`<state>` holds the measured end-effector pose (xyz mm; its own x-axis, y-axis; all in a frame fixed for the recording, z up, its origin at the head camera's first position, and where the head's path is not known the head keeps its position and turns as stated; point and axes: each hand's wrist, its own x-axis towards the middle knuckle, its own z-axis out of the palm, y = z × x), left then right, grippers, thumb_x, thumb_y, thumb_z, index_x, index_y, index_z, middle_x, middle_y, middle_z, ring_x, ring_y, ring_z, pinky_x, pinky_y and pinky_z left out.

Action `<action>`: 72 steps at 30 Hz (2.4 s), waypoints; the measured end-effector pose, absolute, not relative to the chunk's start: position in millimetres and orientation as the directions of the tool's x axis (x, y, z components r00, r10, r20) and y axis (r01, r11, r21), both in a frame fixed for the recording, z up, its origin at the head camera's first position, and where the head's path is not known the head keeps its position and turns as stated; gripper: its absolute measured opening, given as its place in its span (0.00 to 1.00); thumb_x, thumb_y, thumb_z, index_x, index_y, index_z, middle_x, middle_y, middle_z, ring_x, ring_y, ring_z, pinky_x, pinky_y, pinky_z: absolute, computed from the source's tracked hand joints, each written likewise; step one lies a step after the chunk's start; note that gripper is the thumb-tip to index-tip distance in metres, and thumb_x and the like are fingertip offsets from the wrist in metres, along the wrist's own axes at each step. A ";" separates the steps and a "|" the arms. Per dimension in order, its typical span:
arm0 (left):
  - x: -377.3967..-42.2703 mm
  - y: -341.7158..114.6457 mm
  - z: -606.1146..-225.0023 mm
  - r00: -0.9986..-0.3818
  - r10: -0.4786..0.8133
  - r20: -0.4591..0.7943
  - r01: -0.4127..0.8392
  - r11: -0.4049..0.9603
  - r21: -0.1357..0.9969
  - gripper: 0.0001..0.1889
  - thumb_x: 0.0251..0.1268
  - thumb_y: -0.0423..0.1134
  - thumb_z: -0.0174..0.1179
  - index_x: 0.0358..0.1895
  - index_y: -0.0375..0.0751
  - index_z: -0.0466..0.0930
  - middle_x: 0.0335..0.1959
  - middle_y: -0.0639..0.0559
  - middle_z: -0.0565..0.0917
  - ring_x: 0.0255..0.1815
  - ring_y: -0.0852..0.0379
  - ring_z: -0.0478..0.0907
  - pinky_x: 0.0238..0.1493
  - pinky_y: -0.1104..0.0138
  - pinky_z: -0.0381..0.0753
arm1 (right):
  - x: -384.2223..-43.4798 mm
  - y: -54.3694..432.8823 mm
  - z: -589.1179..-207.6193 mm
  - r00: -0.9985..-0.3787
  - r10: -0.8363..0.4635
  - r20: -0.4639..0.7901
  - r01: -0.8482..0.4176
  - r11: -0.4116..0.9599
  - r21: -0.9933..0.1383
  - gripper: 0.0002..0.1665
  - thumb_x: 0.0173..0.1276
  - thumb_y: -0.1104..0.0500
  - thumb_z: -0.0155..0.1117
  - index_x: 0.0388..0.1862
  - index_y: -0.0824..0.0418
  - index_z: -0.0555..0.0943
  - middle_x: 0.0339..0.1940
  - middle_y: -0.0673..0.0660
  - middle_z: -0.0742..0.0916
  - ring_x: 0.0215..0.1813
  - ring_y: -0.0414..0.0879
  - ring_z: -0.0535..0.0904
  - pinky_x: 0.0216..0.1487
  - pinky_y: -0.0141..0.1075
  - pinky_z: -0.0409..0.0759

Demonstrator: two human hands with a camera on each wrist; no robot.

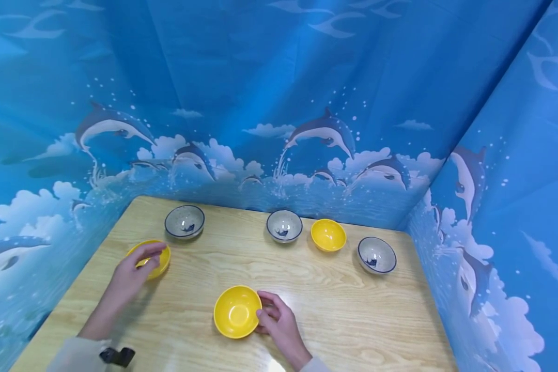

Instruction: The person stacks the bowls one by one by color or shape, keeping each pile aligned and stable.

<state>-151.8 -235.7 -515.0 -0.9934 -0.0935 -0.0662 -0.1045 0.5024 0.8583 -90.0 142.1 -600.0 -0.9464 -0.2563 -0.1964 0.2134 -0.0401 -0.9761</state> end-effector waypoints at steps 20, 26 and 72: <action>-154.1 -277.2 -529.1 -0.980 -0.180 0.088 -0.040 0.607 0.793 0.21 0.82 0.28 0.54 0.73 0.34 0.76 0.80 0.27 0.70 0.81 0.21 0.61 0.78 0.24 0.59 | -89.1 142.7 -598.6 -0.943 -0.264 -0.202 0.218 -0.030 -0.976 0.34 0.81 0.60 0.67 0.81 0.67 0.70 0.77 0.74 0.75 0.59 0.43 0.87 0.54 0.43 0.94; -152.6 -285.1 -543.4 -0.968 -0.222 0.119 -0.047 0.622 0.781 0.22 0.77 0.26 0.57 0.71 0.28 0.75 0.78 0.23 0.69 0.79 0.18 0.58 0.78 0.24 0.54 | -89.3 142.8 -600.1 -0.944 -0.267 -0.196 0.213 -0.037 -0.976 0.34 0.81 0.60 0.67 0.81 0.67 0.70 0.77 0.74 0.75 0.59 0.42 0.87 0.54 0.42 0.94; -153.4 -285.9 -566.8 -0.838 -0.338 -0.428 -0.466 0.038 0.884 0.35 0.87 0.33 0.44 0.90 0.50 0.48 0.88 0.35 0.57 0.75 0.39 0.73 0.51 0.64 0.94 | -88.1 142.8 -598.7 -0.946 -0.258 -0.197 0.214 -0.041 -0.976 0.34 0.81 0.60 0.67 0.80 0.68 0.71 0.76 0.74 0.76 0.58 0.42 0.87 0.53 0.42 0.94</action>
<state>-153.4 -285.9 -566.8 -0.8383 -0.3381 -0.4277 -0.4661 0.0376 0.8839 -88.1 142.8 -598.7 -0.9458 -0.2583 -0.1965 0.2140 -0.0409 -0.9760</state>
